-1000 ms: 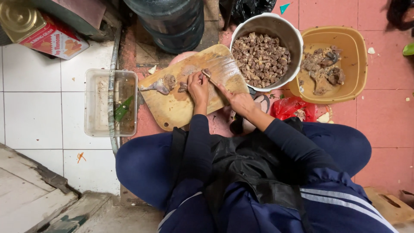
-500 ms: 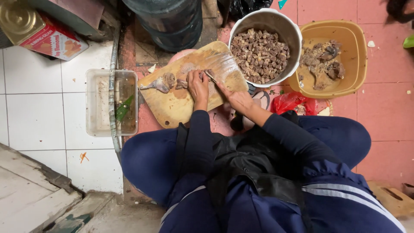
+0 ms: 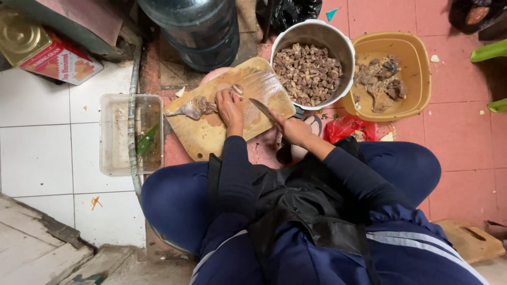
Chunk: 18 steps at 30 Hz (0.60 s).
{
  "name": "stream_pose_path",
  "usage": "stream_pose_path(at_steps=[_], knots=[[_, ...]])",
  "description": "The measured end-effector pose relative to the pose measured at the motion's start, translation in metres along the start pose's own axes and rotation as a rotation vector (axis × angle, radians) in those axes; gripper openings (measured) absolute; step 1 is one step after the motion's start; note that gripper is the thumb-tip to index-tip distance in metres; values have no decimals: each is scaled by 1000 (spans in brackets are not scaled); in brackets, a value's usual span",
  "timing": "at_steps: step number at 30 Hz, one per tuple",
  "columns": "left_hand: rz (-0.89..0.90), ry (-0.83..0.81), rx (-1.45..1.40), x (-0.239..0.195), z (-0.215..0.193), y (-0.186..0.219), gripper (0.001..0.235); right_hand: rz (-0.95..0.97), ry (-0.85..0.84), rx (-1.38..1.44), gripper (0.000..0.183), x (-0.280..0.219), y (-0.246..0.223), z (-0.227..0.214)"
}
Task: Chopping pieces of cooked meat on a wooden cutting board and placing them into a pot.
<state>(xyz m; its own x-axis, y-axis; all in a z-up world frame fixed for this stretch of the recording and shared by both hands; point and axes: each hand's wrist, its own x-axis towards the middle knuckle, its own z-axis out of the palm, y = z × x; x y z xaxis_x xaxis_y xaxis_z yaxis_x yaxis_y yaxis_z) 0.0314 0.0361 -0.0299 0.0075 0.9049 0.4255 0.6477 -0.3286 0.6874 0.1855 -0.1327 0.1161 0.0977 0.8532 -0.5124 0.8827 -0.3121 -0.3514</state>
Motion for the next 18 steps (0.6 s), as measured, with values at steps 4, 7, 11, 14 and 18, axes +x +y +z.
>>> stream_pose_path(at_steps=[4,7,11,14,18], knots=[[108,14,66,6,-12,21,47,-91,56,171,59,11,26,11],[150,-41,19,1,-12,17,51,-38,115,88,58,3,26,13],[134,-152,-30,-5,-13,16,36,-33,187,33,58,0,-2,-3],[106,-166,-75,-11,0,5,34,-61,205,16,58,6,-14,-4],[111,-141,-19,-15,-20,25,31,-84,122,-32,61,28,-14,14]])
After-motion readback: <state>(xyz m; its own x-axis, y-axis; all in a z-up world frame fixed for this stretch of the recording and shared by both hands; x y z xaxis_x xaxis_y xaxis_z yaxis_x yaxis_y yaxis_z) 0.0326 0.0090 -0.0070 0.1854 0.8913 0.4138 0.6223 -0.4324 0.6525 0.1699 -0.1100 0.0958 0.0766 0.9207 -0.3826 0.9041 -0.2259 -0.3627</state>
